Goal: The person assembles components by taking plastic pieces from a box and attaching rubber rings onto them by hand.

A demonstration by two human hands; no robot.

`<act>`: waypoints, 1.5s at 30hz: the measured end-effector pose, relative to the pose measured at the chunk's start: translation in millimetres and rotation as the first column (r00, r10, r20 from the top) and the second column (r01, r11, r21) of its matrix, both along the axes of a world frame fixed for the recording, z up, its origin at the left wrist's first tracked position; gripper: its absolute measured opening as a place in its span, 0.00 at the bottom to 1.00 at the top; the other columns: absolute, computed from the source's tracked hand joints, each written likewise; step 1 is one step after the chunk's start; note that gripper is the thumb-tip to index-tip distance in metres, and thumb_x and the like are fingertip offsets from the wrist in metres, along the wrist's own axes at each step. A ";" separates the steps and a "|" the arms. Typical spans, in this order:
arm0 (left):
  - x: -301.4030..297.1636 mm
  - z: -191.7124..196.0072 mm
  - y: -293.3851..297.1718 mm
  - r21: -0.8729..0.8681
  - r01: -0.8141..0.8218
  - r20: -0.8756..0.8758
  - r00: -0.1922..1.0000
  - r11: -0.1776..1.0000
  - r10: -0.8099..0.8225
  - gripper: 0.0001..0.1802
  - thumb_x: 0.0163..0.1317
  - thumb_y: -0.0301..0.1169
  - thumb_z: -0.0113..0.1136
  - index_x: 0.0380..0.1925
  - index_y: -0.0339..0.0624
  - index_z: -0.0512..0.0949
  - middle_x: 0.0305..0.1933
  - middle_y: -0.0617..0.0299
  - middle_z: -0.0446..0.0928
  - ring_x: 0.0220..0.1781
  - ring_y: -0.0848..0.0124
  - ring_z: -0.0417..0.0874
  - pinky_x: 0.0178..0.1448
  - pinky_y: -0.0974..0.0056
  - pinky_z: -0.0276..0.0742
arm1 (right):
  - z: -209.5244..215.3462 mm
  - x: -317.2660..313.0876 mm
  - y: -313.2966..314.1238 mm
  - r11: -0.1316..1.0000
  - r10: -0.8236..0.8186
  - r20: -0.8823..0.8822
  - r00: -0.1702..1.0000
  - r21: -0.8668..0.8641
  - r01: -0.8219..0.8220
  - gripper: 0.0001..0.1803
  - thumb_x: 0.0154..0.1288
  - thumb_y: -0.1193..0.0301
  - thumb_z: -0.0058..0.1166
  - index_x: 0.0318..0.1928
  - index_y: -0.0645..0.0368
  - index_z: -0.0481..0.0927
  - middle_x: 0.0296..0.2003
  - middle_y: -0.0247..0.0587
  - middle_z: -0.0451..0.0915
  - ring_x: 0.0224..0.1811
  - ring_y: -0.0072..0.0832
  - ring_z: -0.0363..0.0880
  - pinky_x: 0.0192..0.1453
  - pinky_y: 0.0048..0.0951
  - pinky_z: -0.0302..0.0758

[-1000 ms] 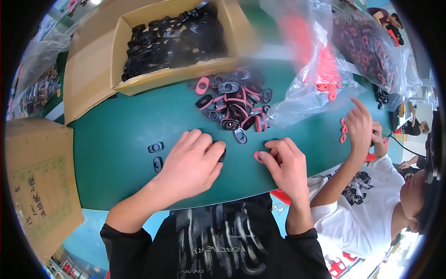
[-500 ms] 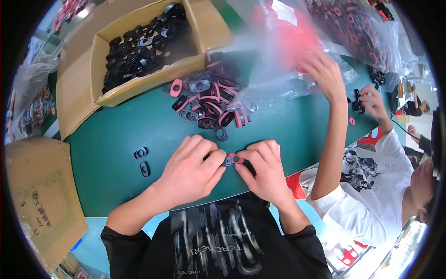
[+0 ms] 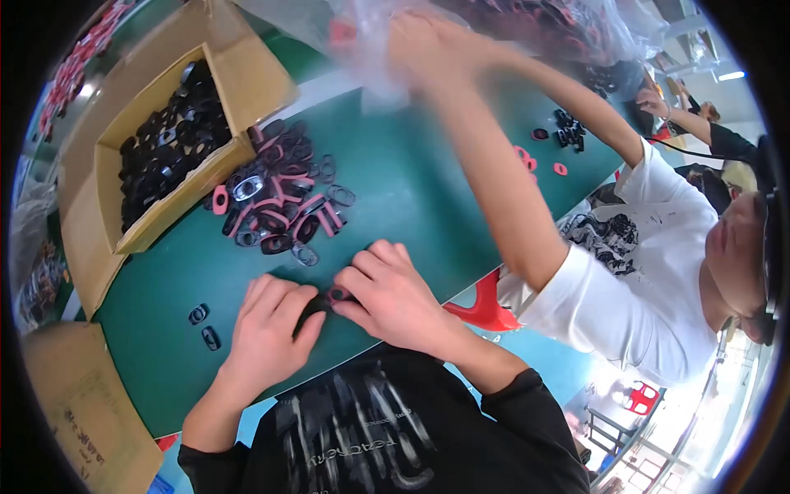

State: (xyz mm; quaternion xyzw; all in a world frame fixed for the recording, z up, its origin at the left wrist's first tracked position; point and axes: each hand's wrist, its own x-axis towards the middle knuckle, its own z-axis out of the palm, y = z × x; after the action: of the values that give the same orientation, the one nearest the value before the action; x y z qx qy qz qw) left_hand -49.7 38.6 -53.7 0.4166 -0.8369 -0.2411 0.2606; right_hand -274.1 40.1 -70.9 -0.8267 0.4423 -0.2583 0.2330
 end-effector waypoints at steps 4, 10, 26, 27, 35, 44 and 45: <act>-17.5 -0.9 -0.5 -0.051 0.024 -0.047 0.999 0.998 -0.027 0.15 0.53 0.25 0.74 0.42 0.36 0.82 0.39 0.55 0.77 0.41 0.53 0.78 0.48 0.53 0.75 | 2.8 -8.4 20.3 0.995 -0.095 -0.018 0.995 -0.003 0.095 0.19 0.54 0.65 0.74 0.44 0.55 0.83 0.41 0.38 0.76 0.49 0.41 0.72 0.54 0.42 0.67; -31.7 -13.6 3.7 -0.052 0.038 -0.006 0.999 0.998 -0.038 0.14 0.55 0.26 0.72 0.41 0.37 0.82 0.39 0.57 0.74 0.42 0.55 0.76 0.48 0.53 0.74 | -8.3 -31.9 23.3 0.994 -0.108 0.096 0.990 0.035 0.105 0.21 0.54 0.69 0.75 0.49 0.59 0.85 0.43 0.40 0.79 0.49 0.41 0.75 0.56 0.40 0.71; -24.6 -10.0 -0.8 -0.023 0.056 0.009 0.998 0.998 -0.056 0.16 0.50 0.24 0.75 0.40 0.37 0.83 0.37 0.56 0.76 0.40 0.55 0.77 0.46 0.54 0.75 | -5.6 -23.4 16.6 0.993 -0.115 0.080 0.990 0.015 0.114 0.20 0.54 0.69 0.74 0.48 0.54 0.86 0.43 0.35 0.76 0.50 0.37 0.71 0.54 0.39 0.67; -24.0 -10.1 0.1 -0.025 0.056 0.009 0.998 0.998 -0.056 0.16 0.50 0.24 0.75 0.40 0.38 0.83 0.37 0.56 0.76 0.40 0.56 0.77 0.46 0.55 0.75 | -4.9 -22.5 16.6 0.993 -0.116 0.069 0.991 0.012 0.115 0.21 0.53 0.69 0.74 0.49 0.54 0.86 0.43 0.34 0.75 0.50 0.37 0.71 0.53 0.39 0.66; -26.1 -8.5 -0.6 -0.033 0.075 0.016 0.997 0.997 -0.075 0.17 0.48 0.24 0.76 0.39 0.38 0.83 0.36 0.58 0.75 0.39 0.57 0.76 0.44 0.55 0.73 | -1.0 -25.6 15.1 0.994 -0.109 0.024 0.994 0.034 0.108 0.20 0.58 0.66 0.71 0.51 0.54 0.84 0.44 0.35 0.76 0.51 0.39 0.72 0.55 0.41 0.68; -30.9 8.5 -3.6 0.012 0.123 0.113 0.986 0.992 -0.123 0.14 0.50 0.25 0.75 0.37 0.38 0.83 0.35 0.58 0.73 0.40 0.57 0.75 0.46 0.54 0.72 | 7.5 -25.7 16.3 0.993 -0.108 0.031 0.994 0.044 0.107 0.21 0.56 0.67 0.72 0.50 0.54 0.85 0.44 0.36 0.76 0.50 0.38 0.71 0.55 0.40 0.67; -31.4 9.5 -5.0 0.023 0.140 0.140 0.980 0.990 -0.142 0.14 0.50 0.25 0.75 0.37 0.38 0.82 0.35 0.57 0.73 0.40 0.56 0.75 0.46 0.54 0.72 | 7.5 -25.9 14.9 0.992 -0.119 0.044 0.992 0.043 0.117 0.22 0.53 0.68 0.74 0.50 0.54 0.86 0.43 0.36 0.76 0.50 0.38 0.71 0.54 0.39 0.66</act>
State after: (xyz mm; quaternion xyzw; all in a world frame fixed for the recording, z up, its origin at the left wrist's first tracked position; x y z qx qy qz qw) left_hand -81.1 33.6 -44.3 0.3740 -0.8790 -0.2344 0.1802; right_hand -300.0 55.1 -63.4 -0.7880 0.4898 -0.2818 0.2443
